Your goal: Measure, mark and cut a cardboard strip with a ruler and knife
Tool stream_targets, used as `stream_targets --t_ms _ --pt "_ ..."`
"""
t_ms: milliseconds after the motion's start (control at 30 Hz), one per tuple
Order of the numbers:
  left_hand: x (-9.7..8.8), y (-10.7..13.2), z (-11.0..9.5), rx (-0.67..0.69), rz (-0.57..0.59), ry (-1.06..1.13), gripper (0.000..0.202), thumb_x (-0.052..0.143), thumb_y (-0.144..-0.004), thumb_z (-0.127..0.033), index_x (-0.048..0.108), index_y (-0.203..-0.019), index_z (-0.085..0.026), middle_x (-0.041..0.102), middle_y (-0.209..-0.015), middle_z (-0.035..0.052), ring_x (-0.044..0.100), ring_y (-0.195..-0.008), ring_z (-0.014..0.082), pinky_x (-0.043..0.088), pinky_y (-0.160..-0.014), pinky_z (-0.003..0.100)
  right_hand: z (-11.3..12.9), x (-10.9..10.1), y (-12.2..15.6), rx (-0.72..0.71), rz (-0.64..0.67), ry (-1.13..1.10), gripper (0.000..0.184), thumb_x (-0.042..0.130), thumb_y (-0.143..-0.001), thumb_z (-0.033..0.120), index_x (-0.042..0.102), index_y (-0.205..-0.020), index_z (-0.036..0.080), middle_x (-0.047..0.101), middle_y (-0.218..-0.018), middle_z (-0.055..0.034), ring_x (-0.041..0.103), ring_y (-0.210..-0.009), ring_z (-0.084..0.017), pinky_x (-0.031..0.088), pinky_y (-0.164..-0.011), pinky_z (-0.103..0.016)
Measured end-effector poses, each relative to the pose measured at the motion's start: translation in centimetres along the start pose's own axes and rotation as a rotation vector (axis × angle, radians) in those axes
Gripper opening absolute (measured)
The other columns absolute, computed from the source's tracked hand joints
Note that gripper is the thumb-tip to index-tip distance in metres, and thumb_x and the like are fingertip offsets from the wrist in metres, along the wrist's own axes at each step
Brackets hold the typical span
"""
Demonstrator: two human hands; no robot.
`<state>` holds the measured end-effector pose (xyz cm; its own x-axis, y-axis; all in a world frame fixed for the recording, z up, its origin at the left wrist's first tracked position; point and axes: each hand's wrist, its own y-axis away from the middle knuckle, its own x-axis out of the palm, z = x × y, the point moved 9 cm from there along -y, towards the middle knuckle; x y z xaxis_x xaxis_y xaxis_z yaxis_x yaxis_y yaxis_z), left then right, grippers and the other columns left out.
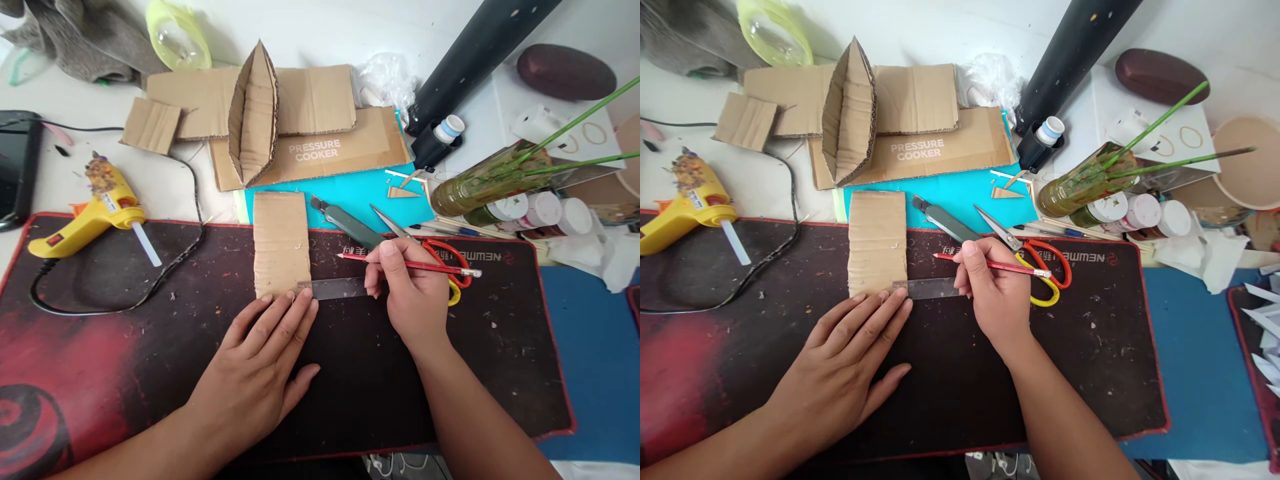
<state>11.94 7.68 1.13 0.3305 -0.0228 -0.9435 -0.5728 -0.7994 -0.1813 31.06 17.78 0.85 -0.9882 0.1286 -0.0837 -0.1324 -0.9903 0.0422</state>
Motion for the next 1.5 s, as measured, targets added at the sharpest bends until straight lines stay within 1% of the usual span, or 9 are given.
stream_targets --t_ms 267,433,567,767,867,1033,1167,1333,1500 --pt "0.04 -0.02 0.03 -0.003 -0.008 0.005 0.065 0.052 -0.114 -0.048 0.052 -0.165 -0.007 0.058 -0.169 0.0165 0.056 -0.153 0.0296 0.019 -0.141 0.044 -0.05 0.14 0.03 0.001 -0.008 0.035 0.043 0.074 -0.104 0.060 0.072 -0.083 0.023 0.065 -0.057 0.0040 0.059 -0.047 -0.011 0.046 -0.044 -0.022" --pt "0.04 0.05 -0.01 0.001 -0.009 0.008 0.069 0.055 -0.112 -0.048 0.049 -0.167 -0.006 0.058 -0.169 0.0174 0.056 -0.153 0.0301 0.019 -0.142 0.044 -0.01 0.50 0.11 -0.010 0.011 0.023 0.040 0.074 -0.106 0.057 0.073 -0.084 0.023 0.066 -0.058 0.0040 0.059 -0.047 -0.011 0.047 -0.045 -0.022" --pt "-0.04 0.06 -0.04 0.002 -0.012 0.007 0.070 0.056 -0.112 -0.048 0.048 -0.168 -0.005 0.059 -0.169 0.0180 0.055 -0.154 0.0306 0.018 -0.143 0.044 -0.03 0.62 0.10 -0.006 0.016 0.034 0.041 0.073 -0.105 0.058 0.072 -0.083 0.023 0.065 -0.058 0.0042 0.059 -0.047 -0.011 0.047 -0.046 -0.023" --pt "0.07 -0.06 -0.11 0.009 0.002 0.011 0.067 0.054 -0.113 -0.048 0.053 -0.164 -0.003 0.058 -0.169 0.0184 0.054 -0.154 0.0293 0.014 -0.143 0.042 -0.05 0.57 0.05 0.001 0.014 0.023 0.041 0.074 -0.105 0.058 0.072 -0.083 0.023 0.065 -0.058 0.0040 0.059 -0.048 -0.011 0.047 -0.046 -0.023" --pt "0.19 -0.06 -0.07 0.006 0.014 -0.002 0.066 0.051 -0.114 -0.048 0.053 -0.164 -0.004 0.058 -0.170 0.0176 0.055 -0.153 0.0292 0.015 -0.143 0.043 0.03 0.50 0.02 -0.001 0.012 0.016 0.040 0.074 -0.105 0.056 0.073 -0.083 0.023 0.066 -0.059 0.0038 0.059 -0.048 -0.011 0.048 -0.046 -0.023" --pt "0.22 0.01 -0.09 0.008 0.011 -0.016 0.068 0.053 -0.113 -0.049 0.053 -0.164 -0.006 0.059 -0.169 0.0175 0.057 -0.152 0.0311 0.021 -0.141 0.045 0.20 0.38 -0.11 0.000 0.002 0.051 0.043 0.074 -0.104 0.060 0.072 -0.082 0.023 0.065 -0.058 0.0035 0.058 -0.047 -0.012 0.048 -0.045 -0.024" --pt "0.22 0.05 -0.14 0.011 0.011 -0.008 0.068 0.053 -0.113 -0.049 0.053 -0.164 -0.005 0.058 -0.169 0.0173 0.056 -0.152 0.0303 0.018 -0.142 0.045 0.24 0.32 -0.17 -0.002 -0.005 0.050 0.045 0.074 -0.103 0.062 0.071 -0.081 0.023 0.065 -0.057 0.0037 0.058 -0.046 -0.012 0.047 -0.044 -0.024" --pt "0.14 0.11 -0.11 0.010 0.012 0.010 0.067 0.054 -0.114 -0.048 0.052 -0.164 -0.003 0.056 -0.171 0.0169 0.053 -0.154 0.0289 0.013 -0.143 0.043 0.19 0.35 -0.13 -0.005 -0.007 0.052 0.042 0.074 -0.105 0.058 0.072 -0.082 0.024 0.065 -0.057 0.0036 0.059 -0.047 -0.012 0.048 -0.045 -0.024" --pt "0.13 0.14 0.00 0.005 0.010 0.014 0.067 0.053 -0.114 -0.047 0.052 -0.164 -0.004 0.056 -0.171 0.0166 0.053 -0.155 0.0288 0.013 -0.144 0.043 0.18 0.41 -0.09 -0.008 0.005 0.032 0.039 0.074 -0.106 0.054 0.073 -0.083 0.023 0.065 -0.058 0.0042 0.059 -0.047 -0.011 0.048 -0.045 -0.023"
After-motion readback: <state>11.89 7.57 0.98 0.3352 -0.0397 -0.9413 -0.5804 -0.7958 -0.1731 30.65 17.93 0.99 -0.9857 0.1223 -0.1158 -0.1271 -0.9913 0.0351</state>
